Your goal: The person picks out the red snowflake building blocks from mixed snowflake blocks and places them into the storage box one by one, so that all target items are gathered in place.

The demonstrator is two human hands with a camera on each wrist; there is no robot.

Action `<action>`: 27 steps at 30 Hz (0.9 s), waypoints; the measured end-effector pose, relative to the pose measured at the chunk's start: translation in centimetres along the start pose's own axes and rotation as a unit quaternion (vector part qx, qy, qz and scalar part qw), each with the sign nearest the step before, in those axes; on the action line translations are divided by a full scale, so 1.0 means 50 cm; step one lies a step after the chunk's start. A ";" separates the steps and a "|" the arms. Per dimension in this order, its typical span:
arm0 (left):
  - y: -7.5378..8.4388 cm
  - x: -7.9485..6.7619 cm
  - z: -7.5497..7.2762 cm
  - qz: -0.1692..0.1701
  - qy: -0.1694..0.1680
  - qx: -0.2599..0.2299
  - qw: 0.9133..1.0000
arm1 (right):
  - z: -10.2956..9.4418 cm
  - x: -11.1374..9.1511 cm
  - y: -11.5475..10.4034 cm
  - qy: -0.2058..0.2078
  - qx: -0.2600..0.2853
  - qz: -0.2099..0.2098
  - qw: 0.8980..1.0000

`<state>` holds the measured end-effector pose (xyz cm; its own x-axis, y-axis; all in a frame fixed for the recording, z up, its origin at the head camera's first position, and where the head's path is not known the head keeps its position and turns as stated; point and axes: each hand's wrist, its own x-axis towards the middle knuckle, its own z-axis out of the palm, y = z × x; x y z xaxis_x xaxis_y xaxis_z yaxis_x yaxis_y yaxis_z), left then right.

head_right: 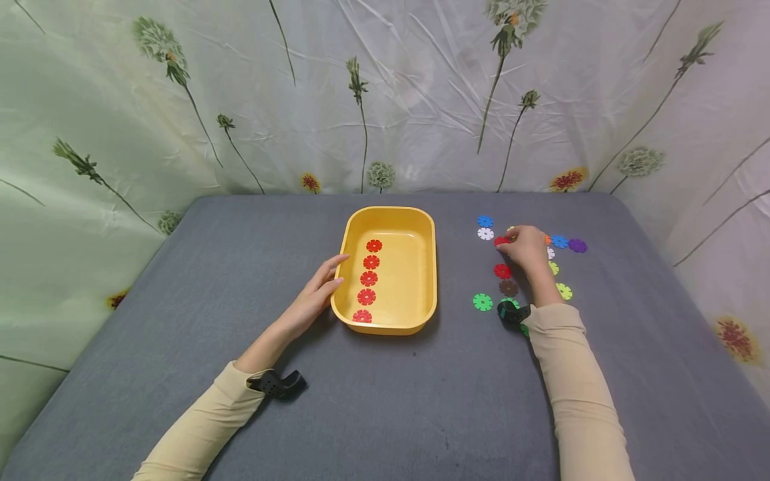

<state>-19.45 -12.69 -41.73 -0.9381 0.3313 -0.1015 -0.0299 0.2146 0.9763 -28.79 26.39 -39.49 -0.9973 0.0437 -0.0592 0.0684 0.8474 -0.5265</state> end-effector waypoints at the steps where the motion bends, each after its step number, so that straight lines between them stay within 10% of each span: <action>1: 0.000 0.000 0.000 0.000 0.000 0.001 1.000 | 0.001 0.001 0.000 0.002 -0.001 0.000 1.000; 27: -0.004 0.003 0.000 -0.002 0.004 0.005 1.000 | 0.010 -0.001 -0.006 0.025 0.001 -0.012 1.000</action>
<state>-19.59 -12.67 -41.92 -0.9409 0.3220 -0.1046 -0.0311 0.2255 0.9738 -28.76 25.85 -39.75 -0.9987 0.0498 -0.0048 0.0448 0.8478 -0.5284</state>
